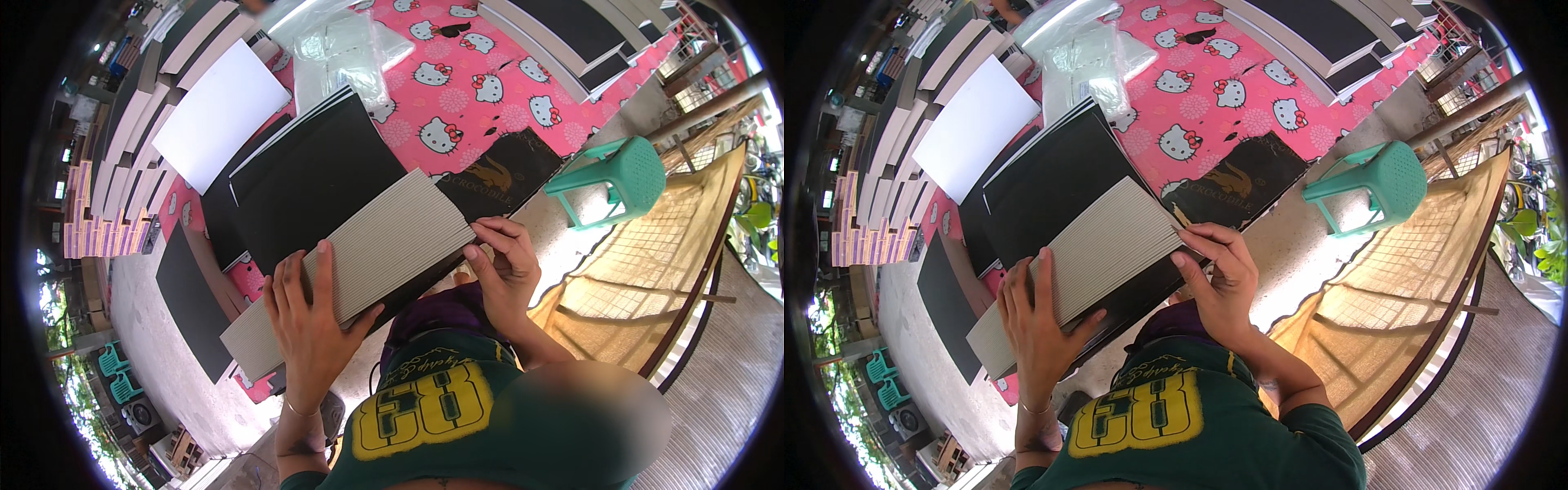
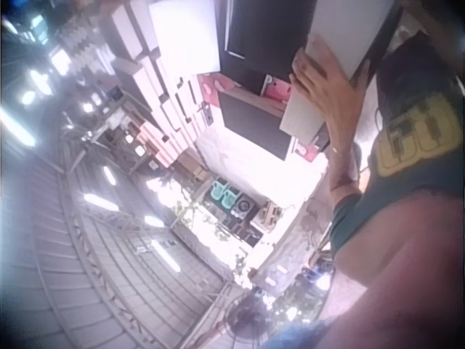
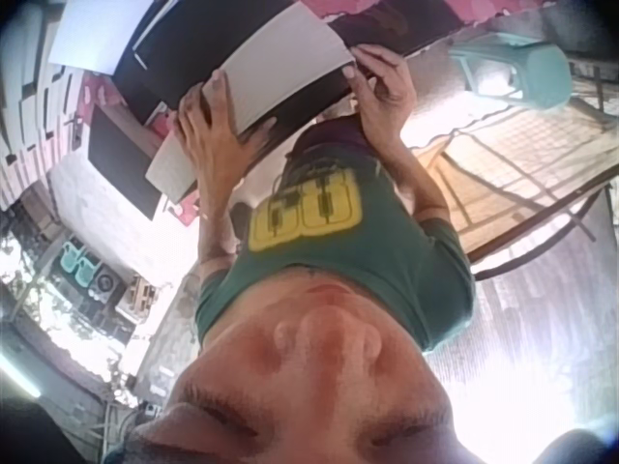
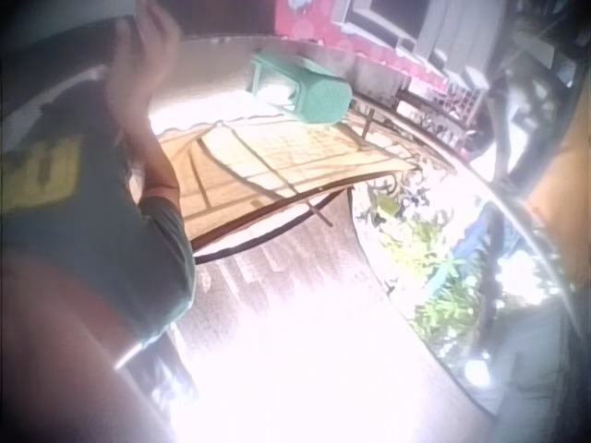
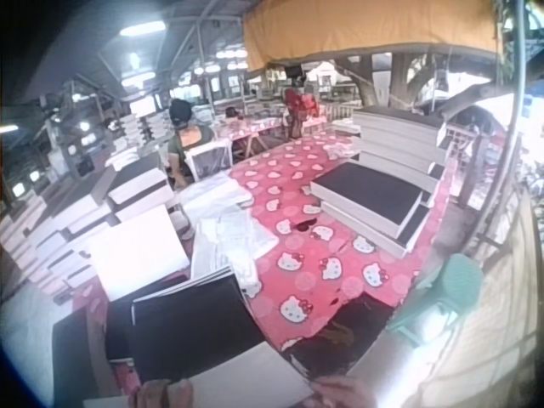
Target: The person moves illustration boards from a pallet and stacks them onto a table alongside other stacks.
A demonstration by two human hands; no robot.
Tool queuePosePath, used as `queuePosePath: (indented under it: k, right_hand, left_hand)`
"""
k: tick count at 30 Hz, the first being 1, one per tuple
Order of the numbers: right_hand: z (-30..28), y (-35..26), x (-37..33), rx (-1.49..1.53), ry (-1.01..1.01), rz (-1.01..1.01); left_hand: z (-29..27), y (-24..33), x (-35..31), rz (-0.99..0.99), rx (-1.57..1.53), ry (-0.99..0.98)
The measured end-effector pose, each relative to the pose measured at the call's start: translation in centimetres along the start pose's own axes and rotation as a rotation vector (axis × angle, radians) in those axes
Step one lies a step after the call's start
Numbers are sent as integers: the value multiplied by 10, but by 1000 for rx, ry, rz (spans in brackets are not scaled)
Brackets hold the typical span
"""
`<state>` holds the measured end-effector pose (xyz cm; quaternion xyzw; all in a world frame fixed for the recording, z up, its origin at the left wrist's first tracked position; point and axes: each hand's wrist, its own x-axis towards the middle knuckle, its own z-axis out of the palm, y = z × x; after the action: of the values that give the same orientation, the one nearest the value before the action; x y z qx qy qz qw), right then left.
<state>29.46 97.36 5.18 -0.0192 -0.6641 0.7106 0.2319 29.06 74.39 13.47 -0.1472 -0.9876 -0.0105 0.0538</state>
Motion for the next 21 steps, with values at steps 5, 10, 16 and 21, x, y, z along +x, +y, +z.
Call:
queuePosePath:
  k: [5,10,16,21]
  right_hand:
    - [-3,-10,7,54,-88,11]
    - [-2,-8,7,235,-135,147]
    - [8,-22,2,201,-78,243]
    - [3,-22,4,39,-144,189]
  left_hand:
    - [-1,0,0,-13,-13,-5]
    - [-4,3,1,-21,-38,-6]
    - [-4,2,0,-28,-52,2]
    - [-5,3,0,-38,-49,0]
